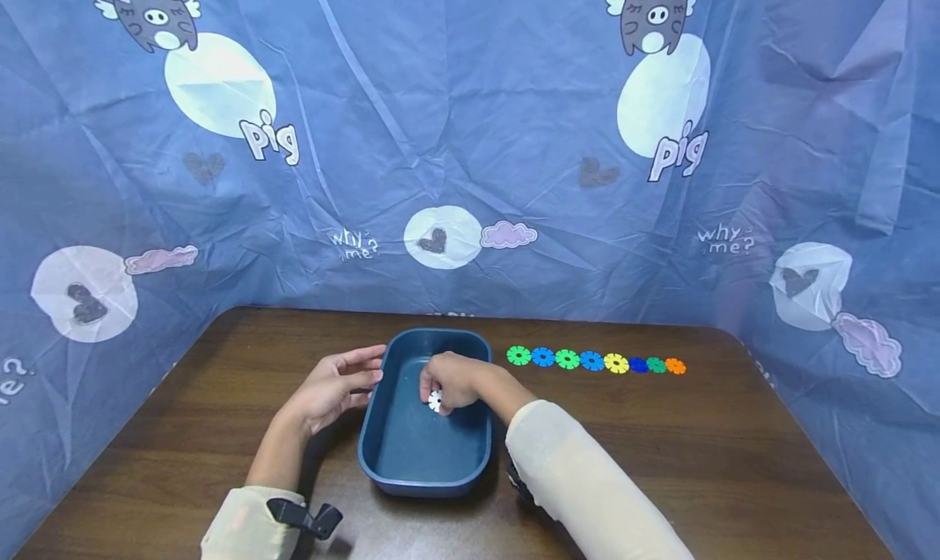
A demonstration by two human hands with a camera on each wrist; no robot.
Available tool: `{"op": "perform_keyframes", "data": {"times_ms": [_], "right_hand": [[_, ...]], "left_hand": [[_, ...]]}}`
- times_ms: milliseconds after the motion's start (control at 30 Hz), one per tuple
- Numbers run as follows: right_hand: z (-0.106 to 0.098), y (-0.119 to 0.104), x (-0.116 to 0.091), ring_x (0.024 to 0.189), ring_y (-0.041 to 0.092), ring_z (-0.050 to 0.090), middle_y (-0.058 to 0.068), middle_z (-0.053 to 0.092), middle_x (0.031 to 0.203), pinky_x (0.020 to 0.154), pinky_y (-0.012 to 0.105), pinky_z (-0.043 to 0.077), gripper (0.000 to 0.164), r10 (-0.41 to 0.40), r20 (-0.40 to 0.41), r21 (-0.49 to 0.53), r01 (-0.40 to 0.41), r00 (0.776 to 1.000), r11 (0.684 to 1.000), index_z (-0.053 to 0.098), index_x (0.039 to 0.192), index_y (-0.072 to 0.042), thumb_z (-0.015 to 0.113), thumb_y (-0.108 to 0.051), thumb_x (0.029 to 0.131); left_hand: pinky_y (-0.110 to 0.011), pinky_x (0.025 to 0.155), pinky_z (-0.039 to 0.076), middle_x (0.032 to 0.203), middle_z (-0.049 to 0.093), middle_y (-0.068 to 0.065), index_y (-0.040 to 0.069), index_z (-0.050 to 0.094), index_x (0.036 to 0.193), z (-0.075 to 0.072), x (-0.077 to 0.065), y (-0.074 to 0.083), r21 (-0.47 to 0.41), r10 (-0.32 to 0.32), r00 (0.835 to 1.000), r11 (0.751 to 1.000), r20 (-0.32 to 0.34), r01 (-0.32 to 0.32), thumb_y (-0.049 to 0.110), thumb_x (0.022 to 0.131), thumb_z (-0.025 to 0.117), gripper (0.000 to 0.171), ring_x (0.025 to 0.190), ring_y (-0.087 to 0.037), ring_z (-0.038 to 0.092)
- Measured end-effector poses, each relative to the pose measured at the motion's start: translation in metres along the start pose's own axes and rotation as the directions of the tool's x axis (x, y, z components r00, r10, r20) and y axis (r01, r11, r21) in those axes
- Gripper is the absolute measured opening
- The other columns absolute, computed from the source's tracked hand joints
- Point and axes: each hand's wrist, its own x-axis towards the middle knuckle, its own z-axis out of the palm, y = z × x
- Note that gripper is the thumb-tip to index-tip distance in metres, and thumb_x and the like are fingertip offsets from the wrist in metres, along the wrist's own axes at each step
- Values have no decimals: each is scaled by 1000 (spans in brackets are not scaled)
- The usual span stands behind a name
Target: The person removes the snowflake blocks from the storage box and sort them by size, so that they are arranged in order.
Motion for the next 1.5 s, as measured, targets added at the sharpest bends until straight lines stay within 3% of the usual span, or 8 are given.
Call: {"op": "perform_keyframes", "data": {"times_ms": [433,833,1200,1500], "right_hand": [[-8,-3,-9,84,7,63,-6,70,87,78,27,54,16,-85,-59,64,89,995,994,75,97,-14,68,1,95],[-32,-4,-30,87,9,65,-5,73,92,81,27,56,15,-128,-158,132,150,979,980,77,105,-7,69,1,95],[-58,19,-64,85,12,63,-2,72,91,75,29,54,15,-96,-252,163,140,963,977,77,102,-10,68,0,96],[-73,47,-97,89,16,66,2,72,96,81,34,55,12,-3,-270,214,63,963,975,76,106,-8,67,-3,98]], "left_hand": [[-33,78,58,129,57,-21,1,53,145,0,0,0,-2,-2,1000,1000,-1,2,0,95,67,52,96,-20,65],[-35,81,59,133,56,-22,2,53,146,-2,0,-1,10,-14,1000,1000,-7,14,2,96,67,51,100,-22,65],[-33,79,58,128,57,-20,-2,50,147,-2,1,-3,-25,10,1000,1000,11,-9,0,96,66,54,97,-19,65],[-35,78,58,126,59,-18,0,53,145,-2,2,-4,-27,12,1000,1000,-2,-12,0,95,67,52,95,-19,65]]}}
